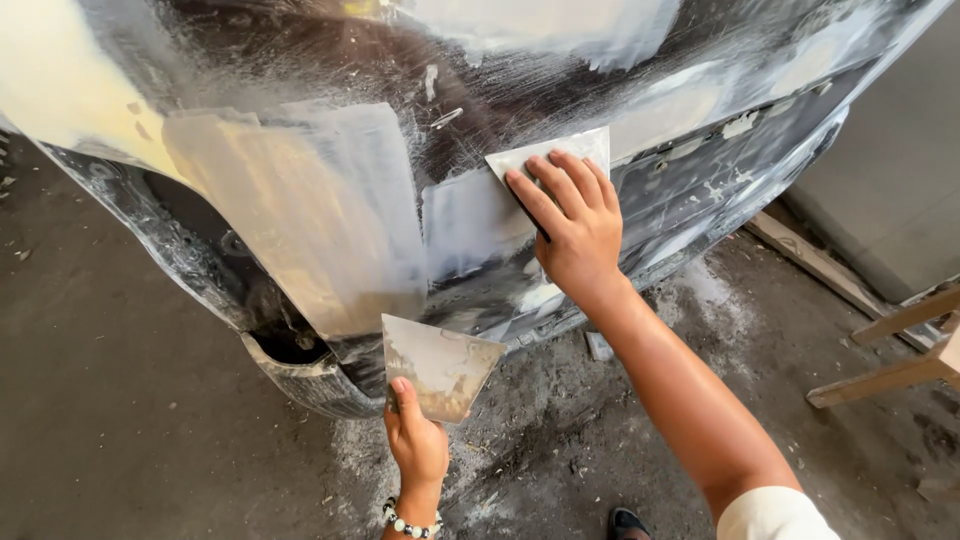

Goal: The person mixes a substance in a container on a wooden stand using a putty knife. They then apply the mixture to the front bumper of a black car, smoothing it over the surface with the knife. The person repeatedly returns to the stand to gather more material and continues applying it to different sections of the bumper.

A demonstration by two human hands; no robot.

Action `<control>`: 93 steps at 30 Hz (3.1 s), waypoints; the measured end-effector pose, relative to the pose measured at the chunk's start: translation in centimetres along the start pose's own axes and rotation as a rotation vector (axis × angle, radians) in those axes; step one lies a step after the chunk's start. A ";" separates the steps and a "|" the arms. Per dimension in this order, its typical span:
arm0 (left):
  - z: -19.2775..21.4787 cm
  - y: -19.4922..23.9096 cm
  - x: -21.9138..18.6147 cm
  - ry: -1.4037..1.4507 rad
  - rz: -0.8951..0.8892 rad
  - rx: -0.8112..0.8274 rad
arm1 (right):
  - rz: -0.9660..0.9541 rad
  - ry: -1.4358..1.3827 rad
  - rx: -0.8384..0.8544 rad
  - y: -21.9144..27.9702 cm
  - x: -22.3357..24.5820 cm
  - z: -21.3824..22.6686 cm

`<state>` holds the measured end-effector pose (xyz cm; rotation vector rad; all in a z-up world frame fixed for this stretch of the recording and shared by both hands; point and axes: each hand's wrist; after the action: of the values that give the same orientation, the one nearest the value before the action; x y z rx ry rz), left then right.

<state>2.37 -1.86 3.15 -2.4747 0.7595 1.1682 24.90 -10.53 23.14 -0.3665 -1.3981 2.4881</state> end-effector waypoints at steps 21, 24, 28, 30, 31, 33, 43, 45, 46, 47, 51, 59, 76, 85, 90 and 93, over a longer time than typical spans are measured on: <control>1.5 -0.7 1.6 -0.035 -0.022 -0.050 | -0.072 -0.033 0.055 14.9 1.2 -9.8; 1.8 -0.2 1.9 0.006 -0.036 -0.052 | -0.058 -0.072 0.155 15.1 1.7 -8.2; 1.3 0.8 0.8 -0.048 -0.033 -0.021 | -0.091 -0.156 0.266 13.7 1.9 -5.4; 1.0 1.0 0.1 -0.049 -0.005 -0.066 | -0.076 -0.118 0.218 11.3 2.2 -3.4; 0.6 0.9 -0.2 -0.046 -0.010 -0.063 | -0.073 -0.115 0.213 9.4 2.3 -2.3; 0.4 1.1 -0.9 -0.065 0.004 -0.066 | -0.031 -0.112 0.104 5.9 3.0 -0.1; 0.8 0.6 -1.6 -0.070 -0.018 -0.022 | 0.039 -0.009 0.032 -1.2 3.5 0.1; 0.8 0.3 -1.5 -0.052 -0.017 -0.019 | 0.016 0.040 0.016 -0.9 3.5 -0.6; 1.0 0.2 -1.3 -0.051 -0.018 -0.019 | 0.018 0.040 0.016 -0.5 3.5 -0.9; 1.2 0.1 -1.1 -0.034 -0.012 -0.023 | 0.014 0.019 0.029 0.0 3.6 -1.3; 0.9 -0.6 -1.3 -0.025 -0.035 0.013 | -0.010 -0.010 0.039 2.7 3.7 -3.2; 2.4 -1.0 -0.2 -0.025 -0.037 0.027 | -0.072 -0.050 0.110 10.4 4.7 -7.5; 2.9 0.8 -3.2 -0.018 -0.020 -0.019 | -0.006 -0.103 0.080 1.0 7.6 0.3; 3.0 0.0 -3.8 -0.038 -0.044 0.001 | -0.020 0.024 0.038 -0.7 7.9 -1.7; 4.0 -0.8 -2.4 -0.012 -0.022 -0.006 | -0.051 -0.012 0.091 3.5 8.5 -3.9; 4.4 -1.1 -2.3 -0.004 -0.016 -0.036 | -0.068 -0.006 0.081 6.5 8.8 -6.1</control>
<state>-0.91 1.92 2.26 -2.5024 0.7227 1.1906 18.13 -5.90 13.68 -0.2897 -1.2859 2.4837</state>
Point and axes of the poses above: each hand's wrist, its own y-axis away from the middle knuckle, its own z-axis out of the back of the hand, x = y × z, and after that the axes turned 1 degree about -z, right-handed
